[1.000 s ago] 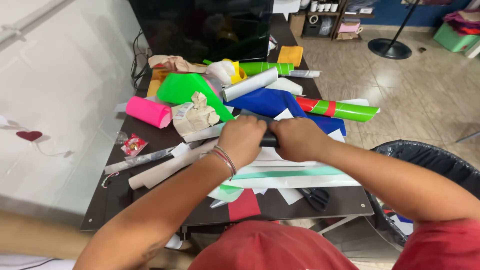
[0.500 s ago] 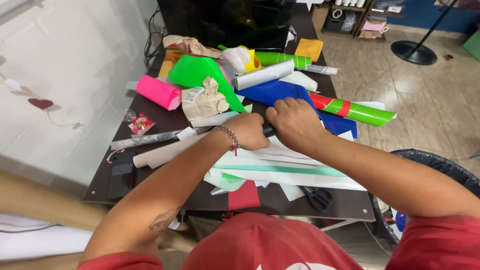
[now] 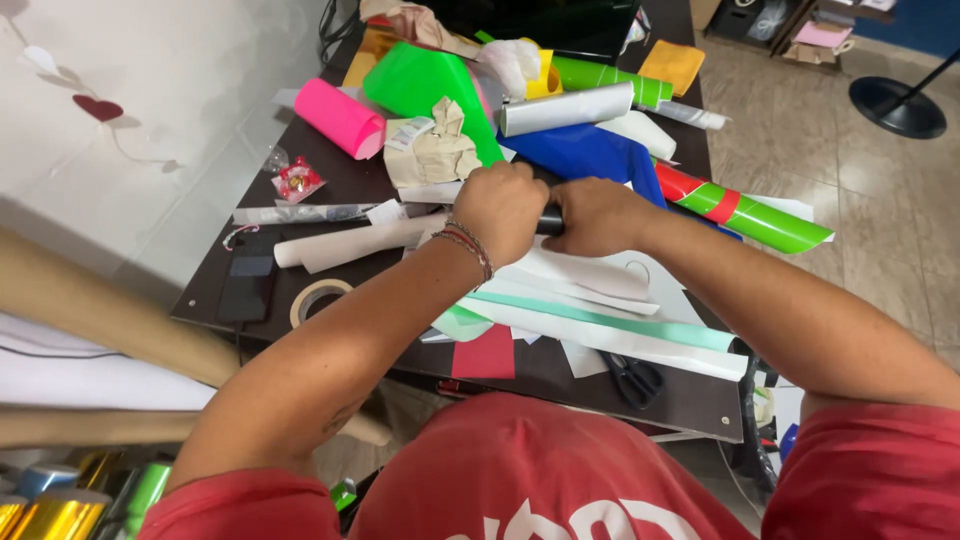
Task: Organizing, cutting, and preparing various vinyl sheets and scraps on a work table
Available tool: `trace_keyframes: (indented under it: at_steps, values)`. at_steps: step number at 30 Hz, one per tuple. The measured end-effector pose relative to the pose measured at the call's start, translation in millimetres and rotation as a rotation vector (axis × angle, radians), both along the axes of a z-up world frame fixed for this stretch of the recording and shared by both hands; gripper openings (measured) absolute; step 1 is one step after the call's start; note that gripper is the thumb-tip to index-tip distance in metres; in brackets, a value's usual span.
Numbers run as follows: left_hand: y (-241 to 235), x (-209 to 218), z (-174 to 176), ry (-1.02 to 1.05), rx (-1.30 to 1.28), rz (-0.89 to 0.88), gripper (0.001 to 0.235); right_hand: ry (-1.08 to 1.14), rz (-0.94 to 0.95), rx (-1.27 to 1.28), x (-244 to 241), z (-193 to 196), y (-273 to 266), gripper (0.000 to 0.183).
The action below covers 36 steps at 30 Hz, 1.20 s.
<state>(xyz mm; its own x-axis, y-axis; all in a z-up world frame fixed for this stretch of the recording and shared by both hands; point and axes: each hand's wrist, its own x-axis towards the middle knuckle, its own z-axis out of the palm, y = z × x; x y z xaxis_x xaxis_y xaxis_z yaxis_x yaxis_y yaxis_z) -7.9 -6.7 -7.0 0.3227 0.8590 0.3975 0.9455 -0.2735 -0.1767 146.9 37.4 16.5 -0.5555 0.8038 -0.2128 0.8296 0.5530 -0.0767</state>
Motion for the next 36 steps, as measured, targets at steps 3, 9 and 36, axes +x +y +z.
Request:
trace_keyframes:
  at_steps: [3, 9, 36]
  values:
    - [-1, -12, 13, -0.304, -0.526, 0.121, 0.027, 0.094, 0.307, 0.435, 3, -1, 0, 0.035]
    - [-10, -15, -28, -0.069, 0.083, 0.046, 0.017, 0.052, 0.234, -0.097, -13, -8, 10, 0.040]
    - [-202, -286, -123, -0.742, -0.610, 0.451, 0.042, 0.279, 0.545, 0.804, -169, -121, -93, 0.024]
